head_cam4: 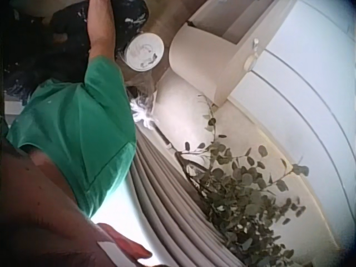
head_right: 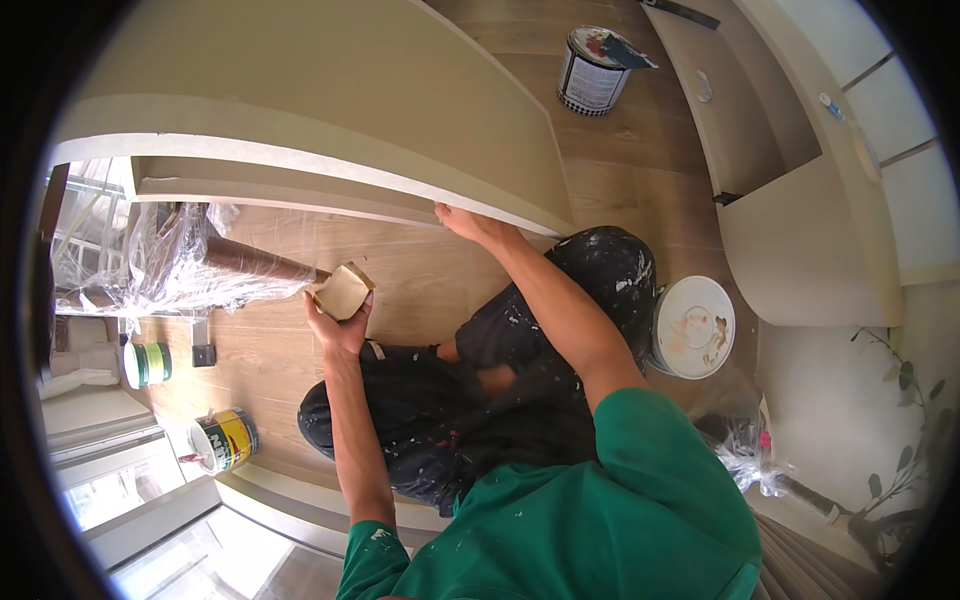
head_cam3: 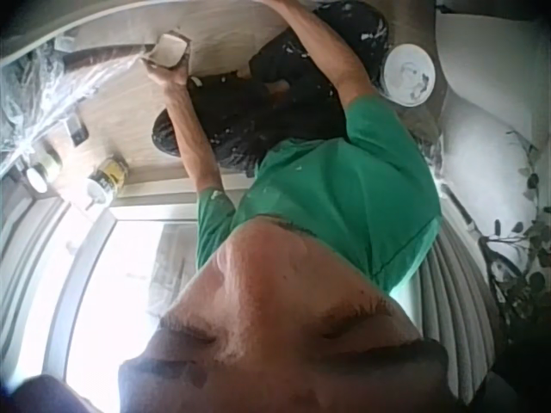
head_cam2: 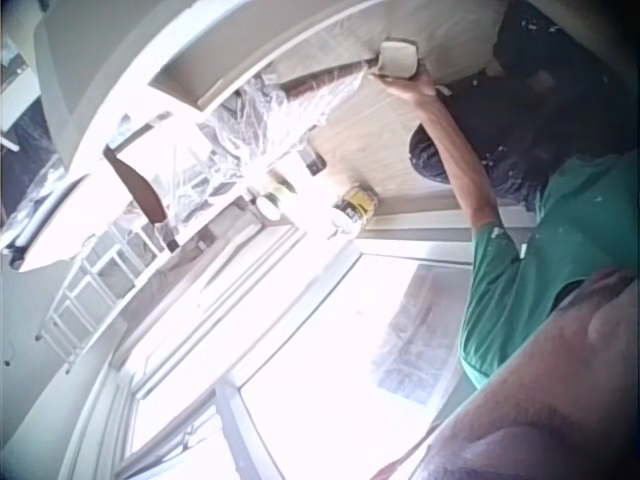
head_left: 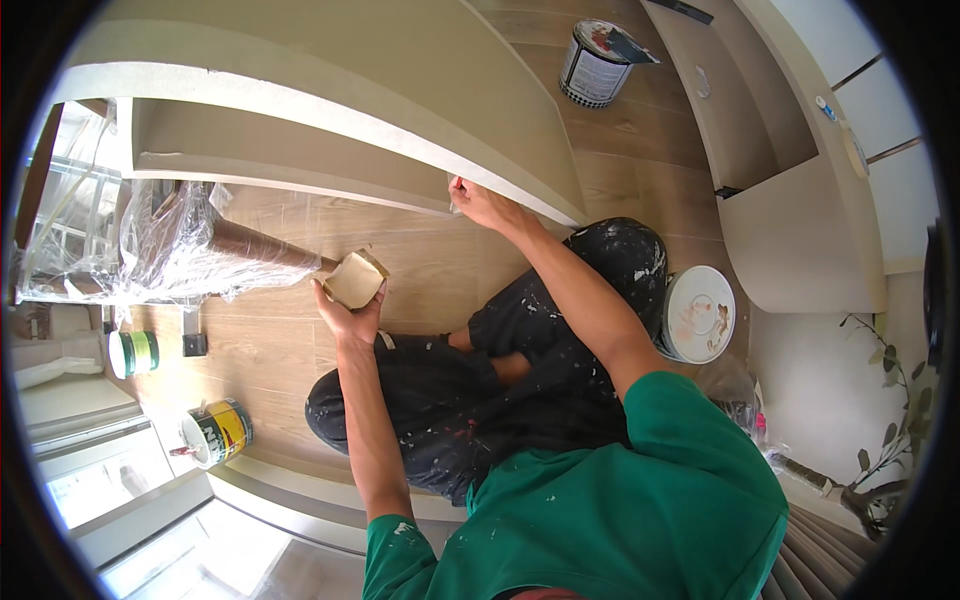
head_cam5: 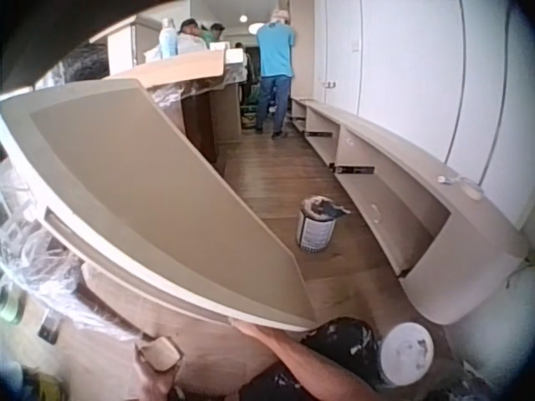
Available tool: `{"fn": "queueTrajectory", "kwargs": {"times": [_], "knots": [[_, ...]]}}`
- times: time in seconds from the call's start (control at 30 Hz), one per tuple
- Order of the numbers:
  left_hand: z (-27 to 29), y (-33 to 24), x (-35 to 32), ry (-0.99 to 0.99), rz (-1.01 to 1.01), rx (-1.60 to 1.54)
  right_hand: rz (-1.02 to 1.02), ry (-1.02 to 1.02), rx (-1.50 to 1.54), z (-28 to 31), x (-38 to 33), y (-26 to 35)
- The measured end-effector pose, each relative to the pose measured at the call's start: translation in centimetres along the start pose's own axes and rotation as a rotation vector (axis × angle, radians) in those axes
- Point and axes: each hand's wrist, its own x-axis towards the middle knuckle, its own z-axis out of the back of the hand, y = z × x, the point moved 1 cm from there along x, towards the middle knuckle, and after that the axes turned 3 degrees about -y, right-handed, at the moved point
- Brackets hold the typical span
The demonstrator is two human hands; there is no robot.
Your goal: The person paints a wooden furniture component using a thin brush and a small container of white paint, applying it to the edges and inner surfaces while sitting on the floor.
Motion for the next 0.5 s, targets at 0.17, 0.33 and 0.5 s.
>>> {"fn": "queueTrajectory", "kwargs": {"times": [0.17,0.33,0.5], "knots": [[0.3,0.1,0.4,0.021,-0.003,-0.001,0.016,0.044,-0.015,-1.0,-0.3,-0.9],[0.1,0.0,0.3,-0.009,-0.01,0.018,-0.058,0.12,0.014,-2.2,-0.6,-1.5],[0.2,-0.1,0.2,0.008,-0.009,0.004,-0.071,0.124,0.033,-1.9,-0.3,-1.0]]}}
